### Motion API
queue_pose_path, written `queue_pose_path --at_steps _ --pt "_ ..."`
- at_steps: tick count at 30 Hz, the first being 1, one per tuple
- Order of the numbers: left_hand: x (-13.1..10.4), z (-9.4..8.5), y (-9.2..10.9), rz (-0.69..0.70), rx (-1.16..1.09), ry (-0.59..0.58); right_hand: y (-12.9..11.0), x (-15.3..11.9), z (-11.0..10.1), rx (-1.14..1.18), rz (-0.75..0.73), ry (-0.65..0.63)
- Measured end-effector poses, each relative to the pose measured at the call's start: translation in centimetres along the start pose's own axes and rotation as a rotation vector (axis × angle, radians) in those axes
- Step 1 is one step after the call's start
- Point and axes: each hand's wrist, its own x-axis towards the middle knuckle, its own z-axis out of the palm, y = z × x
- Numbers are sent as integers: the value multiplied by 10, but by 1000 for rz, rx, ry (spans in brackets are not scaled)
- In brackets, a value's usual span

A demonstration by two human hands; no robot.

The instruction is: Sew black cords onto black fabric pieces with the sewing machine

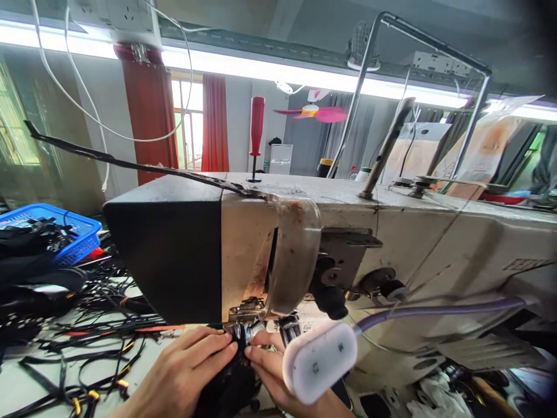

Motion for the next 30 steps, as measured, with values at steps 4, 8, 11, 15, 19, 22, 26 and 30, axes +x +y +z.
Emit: queue_pose_path --at_steps 4,8,11,15,19,22,26,30 --pt "-9 19 7 -59 55 165 2 6 3 30 -81 185" --pt "-10 23 13 -68 137 225 0 5 -7 28 60 45" --pt "-4 18 16 -97 155 196 -1 3 -15 10 130 -37" --pt "0 19 12 -161 100 226 0 4 -12 45 157 -28" --pt "0 21 6 -148 70 197 1 4 -9 81 187 6" --pt "-1 21 8 -115 65 200 1 3 -10 102 161 -17" --pt "9 17 12 -144 77 205 -4 7 -12 91 174 -40" --pt "20 1 17 -131 124 180 -18 18 -23 18 224 -50"
